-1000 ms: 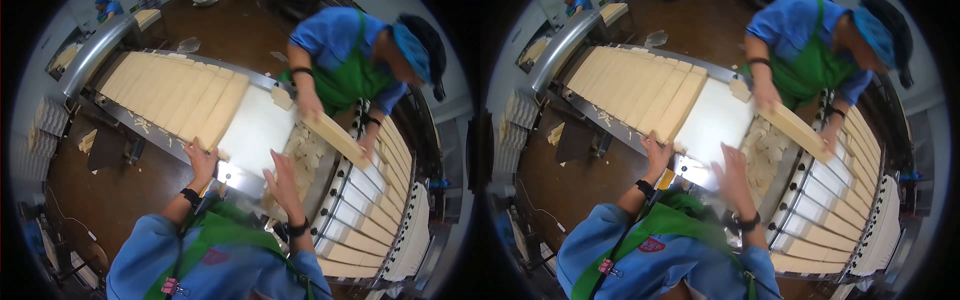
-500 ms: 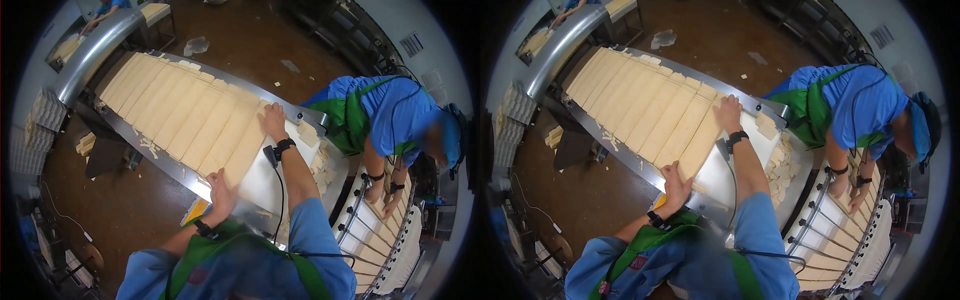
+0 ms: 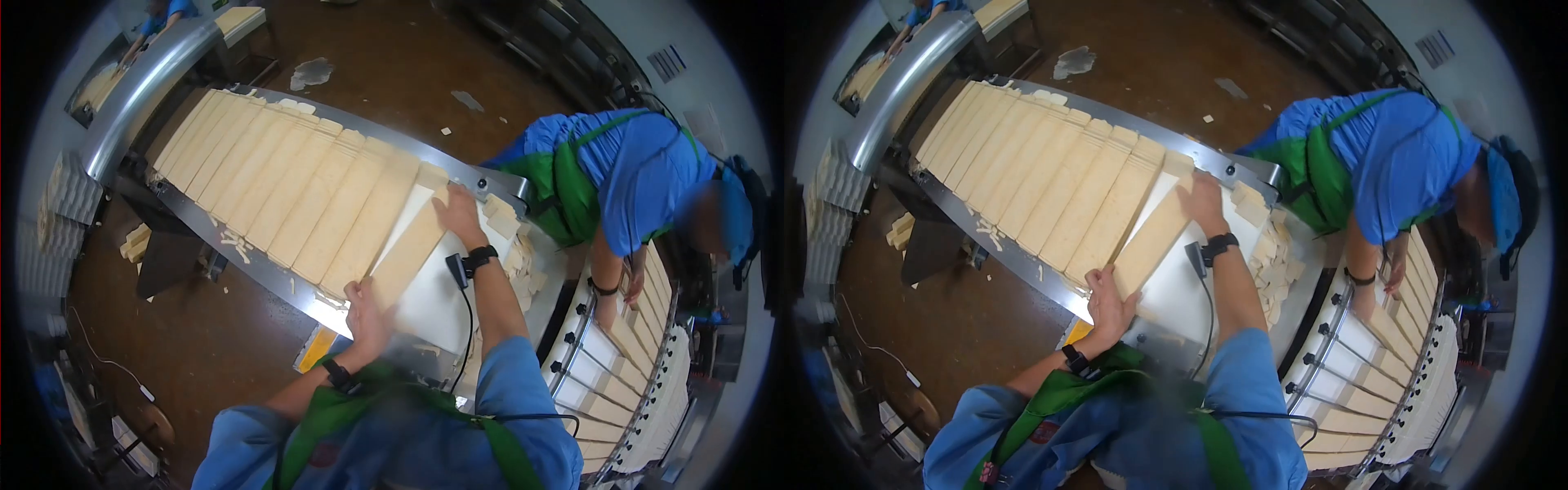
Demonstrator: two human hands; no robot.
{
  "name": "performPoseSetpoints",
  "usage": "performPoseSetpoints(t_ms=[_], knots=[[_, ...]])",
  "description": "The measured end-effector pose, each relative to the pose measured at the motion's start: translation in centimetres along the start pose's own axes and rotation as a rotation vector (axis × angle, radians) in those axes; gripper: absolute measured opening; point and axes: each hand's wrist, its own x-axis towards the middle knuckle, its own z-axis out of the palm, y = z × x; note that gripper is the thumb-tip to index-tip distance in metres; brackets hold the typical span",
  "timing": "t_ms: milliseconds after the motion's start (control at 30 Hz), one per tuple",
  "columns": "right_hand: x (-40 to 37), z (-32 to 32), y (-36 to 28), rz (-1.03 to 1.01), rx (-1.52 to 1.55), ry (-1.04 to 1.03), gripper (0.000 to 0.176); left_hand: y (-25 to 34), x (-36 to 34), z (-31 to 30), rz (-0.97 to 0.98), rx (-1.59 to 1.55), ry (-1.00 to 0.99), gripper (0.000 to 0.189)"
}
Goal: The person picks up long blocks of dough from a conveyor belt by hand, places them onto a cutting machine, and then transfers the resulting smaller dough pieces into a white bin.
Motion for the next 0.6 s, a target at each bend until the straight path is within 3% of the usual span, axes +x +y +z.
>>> performPoseSetpoints(t_ms=[67,133,167,233,300,333,367,400,433,467,600], knots=[[-2.7,-2.3,2.5,-0.009,-0.009,0.030,0.048,1.0,0.3,0.2,0.057,0.030,-0.005,0.082],[-6.6,-4.8,4.5,0.225,-0.089,0.085,0.050,2.0,0.6,0.6,0.132,0.098,-0.122,0.089],[-8.0,-5.6,5.3,0.249,-0.099,0.106,0.050,2.4,0.6,0.9,0.162,0.097,-0.138,0.089],[-11.4,-6.6,7.5,0.409,-0.179,0.007,0.058,2.4,1.1,2.1,0.262,0.186,-0.156,0.097],[-13.7,-4.0,9.7,0.286,-0.223,0.255,0.060,1.9,2.0,3.5,0.236,0.313,-0.257,0.111],[-14.2,-3.3,10.0,0.376,-0.048,0.211,0.061,0.7,2.5,4.7,0.302,0.290,-0.262,0.111],[-14.8,-5.3,7.2,0.512,0.115,0.273,0.057,0.9,2.6,5.3,0.244,0.266,-0.274,0.109],[-15.4,-5.0,7.2,0.502,0.093,0.311,0.055,2.7,2.1,5.1,0.158,0.318,-0.282,0.105],[-16.3,-6.5,6.6,0.515,0.084,0.239,0.057,2.5,1.6,5.9,0.170,0.326,-0.202,0.099],[-17.3,-8.8,5.6,0.520,0.086,0.161,0.060,2.6,1.0,6.4,0.228,0.333,-0.249,0.099],[-23.1,-13.0,6.4,0.676,0.033,0.314,0.061,7.4,-1.4,7.6,0.404,0.270,-0.155,0.087]])
